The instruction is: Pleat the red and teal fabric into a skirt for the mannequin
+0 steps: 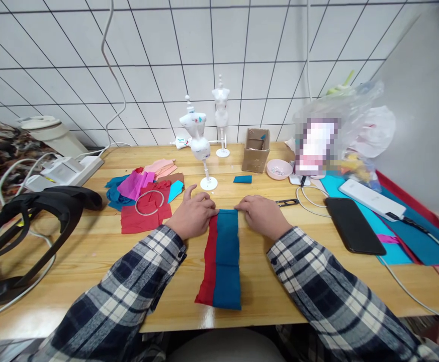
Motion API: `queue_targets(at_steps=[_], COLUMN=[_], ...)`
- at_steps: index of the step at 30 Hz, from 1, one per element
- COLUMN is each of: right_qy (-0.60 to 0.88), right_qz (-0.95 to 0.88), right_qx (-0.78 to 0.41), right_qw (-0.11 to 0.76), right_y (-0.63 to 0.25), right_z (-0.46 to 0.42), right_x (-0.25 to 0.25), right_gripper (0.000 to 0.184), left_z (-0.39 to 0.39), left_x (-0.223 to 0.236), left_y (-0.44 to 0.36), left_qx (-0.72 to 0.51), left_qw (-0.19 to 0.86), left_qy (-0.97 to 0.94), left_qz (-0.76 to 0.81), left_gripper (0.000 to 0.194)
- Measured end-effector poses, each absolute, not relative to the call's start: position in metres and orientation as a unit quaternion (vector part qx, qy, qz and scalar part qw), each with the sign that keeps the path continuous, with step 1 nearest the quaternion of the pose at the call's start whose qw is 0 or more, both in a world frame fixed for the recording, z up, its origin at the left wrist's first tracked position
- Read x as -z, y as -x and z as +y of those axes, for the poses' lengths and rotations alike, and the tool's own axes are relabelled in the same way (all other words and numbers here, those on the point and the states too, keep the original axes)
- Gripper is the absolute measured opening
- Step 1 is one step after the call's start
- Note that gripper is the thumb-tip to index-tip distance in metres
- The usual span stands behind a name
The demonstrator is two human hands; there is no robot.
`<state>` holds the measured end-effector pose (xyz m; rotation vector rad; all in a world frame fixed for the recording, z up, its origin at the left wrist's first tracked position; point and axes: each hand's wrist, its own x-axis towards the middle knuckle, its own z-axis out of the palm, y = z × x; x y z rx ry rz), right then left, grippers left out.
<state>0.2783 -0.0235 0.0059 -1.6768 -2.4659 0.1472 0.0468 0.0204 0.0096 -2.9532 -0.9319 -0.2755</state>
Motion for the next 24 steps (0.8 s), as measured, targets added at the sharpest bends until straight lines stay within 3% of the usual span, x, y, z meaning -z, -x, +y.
queue_targets(at_steps=[6, 12, 19, 24], right_qy=[0.495, 0.546, 0.559, 0.556], right_qz=[-0.864, -0.828, -0.786, -0.783], right_qx=[-0.046, -0.095, -0.159, -0.156], right_qw=[0.079, 0.084, 0.212, 0.230], right_y=[-0.268, -0.290, -0.291, -0.287], right_z=[-0.024, -0.018, -0.014, -0.013], right_x=[-0.005, -0.002, 0.005, 0.008], right_gripper=[0.039, 0.041, 0.041, 0.028], left_z=[0.020, 0.021, 0.020, 0.019], left_x=[-0.011, -0.009, -0.004, -0.003], left_y=[-0.048, -0.046, -0.041, -0.040], left_qx=[0.102, 0.099, 0.110, 0.121], left_qw=[-0.017, -0.024, -0.014, -0.014], left_qy=[0.946, 0.943, 0.936, 0.929], left_qz=[-0.308, -0.317, -0.335, -0.348], left_gripper=[0.033, 0.032, 0.030, 0.026])
